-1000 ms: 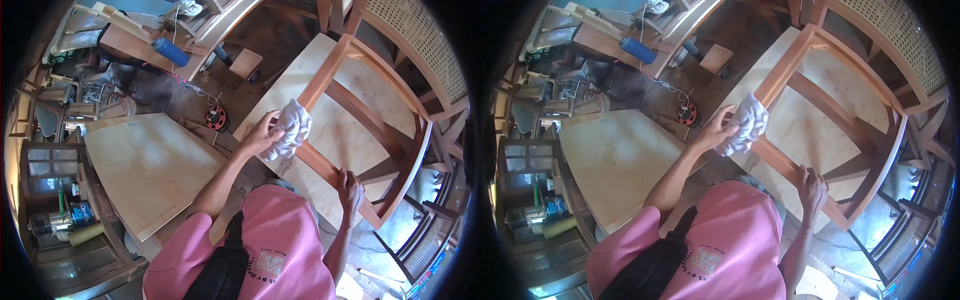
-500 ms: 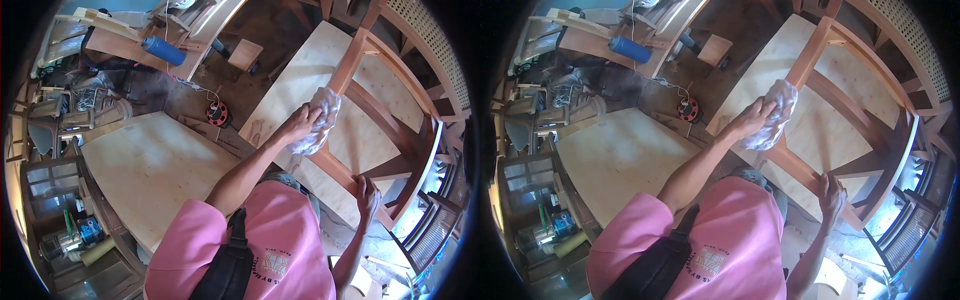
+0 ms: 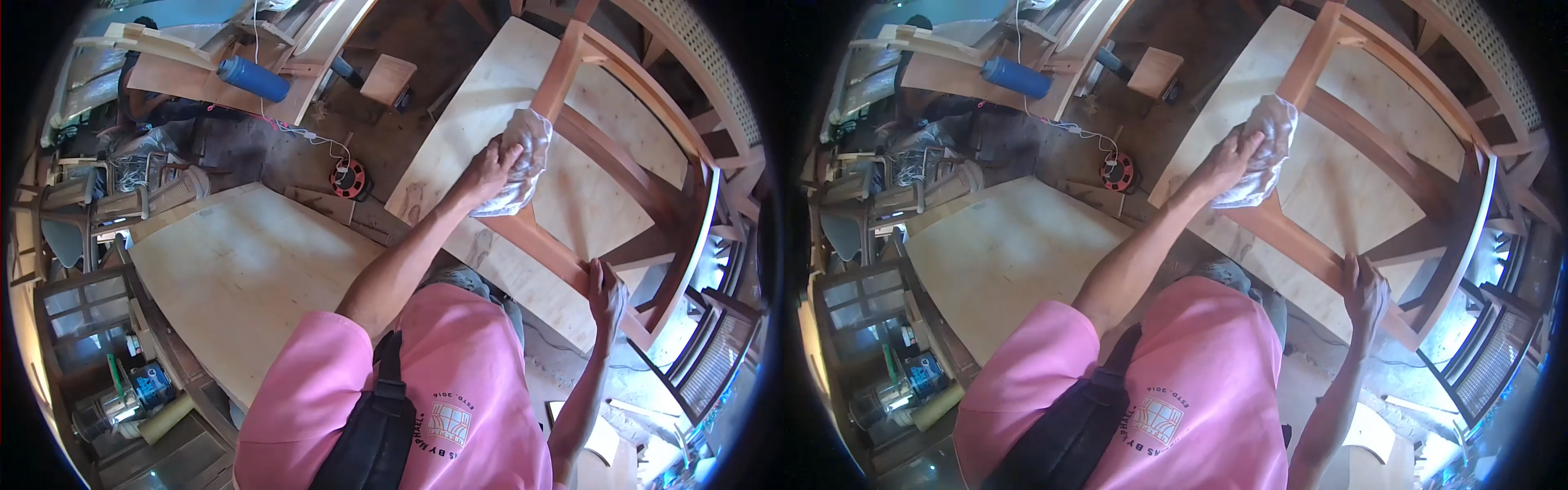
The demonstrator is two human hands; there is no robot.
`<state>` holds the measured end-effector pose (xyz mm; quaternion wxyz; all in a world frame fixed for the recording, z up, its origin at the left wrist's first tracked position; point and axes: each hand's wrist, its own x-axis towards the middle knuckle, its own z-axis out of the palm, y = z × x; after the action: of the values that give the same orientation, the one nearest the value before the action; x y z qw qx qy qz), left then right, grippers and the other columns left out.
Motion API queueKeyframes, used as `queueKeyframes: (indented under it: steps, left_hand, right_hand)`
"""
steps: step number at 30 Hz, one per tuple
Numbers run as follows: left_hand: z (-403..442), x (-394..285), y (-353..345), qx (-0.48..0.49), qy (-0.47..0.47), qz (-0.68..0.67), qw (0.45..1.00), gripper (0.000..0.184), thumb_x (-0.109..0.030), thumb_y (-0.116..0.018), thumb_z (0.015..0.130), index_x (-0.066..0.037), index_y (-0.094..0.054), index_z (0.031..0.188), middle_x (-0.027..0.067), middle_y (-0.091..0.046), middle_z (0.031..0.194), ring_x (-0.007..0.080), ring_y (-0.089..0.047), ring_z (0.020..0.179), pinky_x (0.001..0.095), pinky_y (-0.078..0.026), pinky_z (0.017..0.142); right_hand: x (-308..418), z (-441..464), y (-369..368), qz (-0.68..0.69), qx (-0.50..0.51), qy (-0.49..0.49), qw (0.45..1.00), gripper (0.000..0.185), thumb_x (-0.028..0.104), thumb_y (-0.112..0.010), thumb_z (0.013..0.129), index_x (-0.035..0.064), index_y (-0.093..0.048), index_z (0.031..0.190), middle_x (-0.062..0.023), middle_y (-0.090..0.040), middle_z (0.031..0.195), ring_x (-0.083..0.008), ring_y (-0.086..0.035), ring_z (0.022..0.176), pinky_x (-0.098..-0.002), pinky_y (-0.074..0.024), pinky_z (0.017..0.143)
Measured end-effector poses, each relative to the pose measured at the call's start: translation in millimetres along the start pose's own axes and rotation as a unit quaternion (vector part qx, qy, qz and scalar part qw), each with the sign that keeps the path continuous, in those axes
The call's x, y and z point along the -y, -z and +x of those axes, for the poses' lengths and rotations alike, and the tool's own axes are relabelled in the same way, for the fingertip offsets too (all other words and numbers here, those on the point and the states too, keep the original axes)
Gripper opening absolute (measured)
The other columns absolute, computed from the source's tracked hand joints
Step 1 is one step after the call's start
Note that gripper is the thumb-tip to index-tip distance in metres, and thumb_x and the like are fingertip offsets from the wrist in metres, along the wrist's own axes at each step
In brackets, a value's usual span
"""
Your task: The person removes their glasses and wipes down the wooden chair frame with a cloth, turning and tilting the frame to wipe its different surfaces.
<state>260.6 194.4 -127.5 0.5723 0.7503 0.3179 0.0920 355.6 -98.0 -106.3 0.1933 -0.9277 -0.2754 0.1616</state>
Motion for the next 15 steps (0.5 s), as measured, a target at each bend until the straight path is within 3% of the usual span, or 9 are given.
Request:
queueKeyframes:
  steps: [2, 4, 7, 8, 10, 12, 13, 15]
  left_hand:
    - [-14, -3, 2, 0.012, 0.013, -0.006, 1.0, 0.059, -0.048, -0.041, 0.093, 0.004, -0.044, 0.121, 0.0305, -0.056, 0.11, 0.045, -0.053, 0.105, 0.0452, -0.044, 0.086]
    - [-33, -16, 1, -0.008, 0.096, 0.079, 0.992, 0.06, -0.051, -0.037, 0.093, 0.003, -0.041, 0.12, 0.0316, -0.055, 0.109, 0.0469, -0.053, 0.103, 0.0475, -0.044, 0.086]
    - [-51, -16, -3, -0.049, 0.129, 0.12, 0.983, 0.058, -0.052, -0.034, 0.093, -0.001, -0.042, 0.12, 0.0332, -0.053, 0.11, 0.049, -0.053, 0.1, 0.0517, -0.042, 0.086]
    - [-53, -18, -7, -0.077, 0.115, 0.154, 0.978, 0.043, -0.04, -0.036, 0.095, -0.003, -0.042, 0.118, 0.0297, -0.054, 0.107, 0.0471, -0.057, 0.091, 0.0511, -0.046, 0.08]
    - [-52, 7, -15, -0.143, -0.048, 0.396, 0.906, 0.028, -0.024, -0.037, 0.095, -0.005, -0.041, 0.115, 0.0247, -0.054, 0.102, 0.0428, -0.059, 0.085, 0.0482, -0.05, 0.072]
    - [-52, -2, -17, -0.155, -0.053, 0.434, 0.886, 0.022, -0.015, -0.037, 0.093, -0.007, -0.04, 0.113, 0.0215, -0.055, 0.097, 0.0392, -0.061, 0.084, 0.0447, -0.052, 0.068]
    - [-53, -5, -18, -0.18, -0.08, 0.4, 0.895, 0.024, -0.016, -0.036, 0.093, -0.005, -0.039, 0.114, 0.0228, -0.054, 0.098, 0.0407, -0.06, 0.084, 0.0469, -0.051, 0.07]
    - [-49, -3, -16, -0.179, -0.013, 0.352, 0.919, 0.041, -0.032, -0.032, 0.095, 0.002, -0.048, 0.111, 0.0284, -0.056, 0.104, 0.0455, -0.054, 0.095, 0.0491, -0.043, 0.082]
  right_hand:
    - [0, 0, -1, 0.008, -0.012, 0.003, 1.0, 0.038, 0.038, -0.047, 0.091, 0.0057, -0.06, 0.075, -0.0202, -0.059, 0.068, -0.04, -0.058, 0.067, -0.0471, -0.0431, 0.061]
    - [-1, -1, -4, 0.023, -0.038, 0.008, 0.999, 0.037, 0.039, -0.048, 0.09, 0.0064, -0.06, 0.076, -0.0201, -0.059, 0.068, -0.0401, -0.058, 0.068, -0.047, -0.0434, 0.062]
    - [-3, 0, 0, -0.003, -0.001, -0.01, 1.0, 0.038, 0.041, -0.049, 0.09, 0.0074, -0.063, 0.079, -0.0196, -0.061, 0.071, -0.0389, -0.06, 0.071, -0.0458, -0.0452, 0.064]
    - [-2, 1, 0, -0.007, 0.003, -0.01, 1.0, 0.038, 0.042, -0.049, 0.089, 0.0077, -0.063, 0.08, -0.0194, -0.062, 0.072, -0.0385, -0.061, 0.072, -0.0456, -0.0457, 0.065]
    - [1, 0, 2, -0.018, 0.005, -0.014, 1.0, 0.04, 0.043, -0.048, 0.089, 0.008, -0.064, 0.08, -0.0187, -0.063, 0.073, -0.0377, -0.061, 0.073, -0.0454, -0.0469, 0.066]
    - [2, 0, 3, -0.024, 0.007, -0.014, 1.0, 0.042, 0.045, -0.046, 0.089, 0.0082, -0.064, 0.081, -0.0182, -0.064, 0.073, -0.037, -0.062, 0.074, -0.0453, -0.0478, 0.068]
    - [0, 0, 2, -0.024, 0.007, -0.012, 1.0, 0.043, 0.046, -0.045, 0.09, 0.0082, -0.064, 0.08, -0.0181, -0.064, 0.074, -0.0367, -0.062, 0.075, -0.0453, -0.0482, 0.069]
    - [-2, 1, 0, -0.017, 0.012, -0.005, 1.0, 0.048, 0.049, -0.042, 0.09, 0.0067, -0.063, 0.079, -0.0187, -0.064, 0.075, -0.0367, -0.062, 0.075, -0.0452, -0.0481, 0.072]
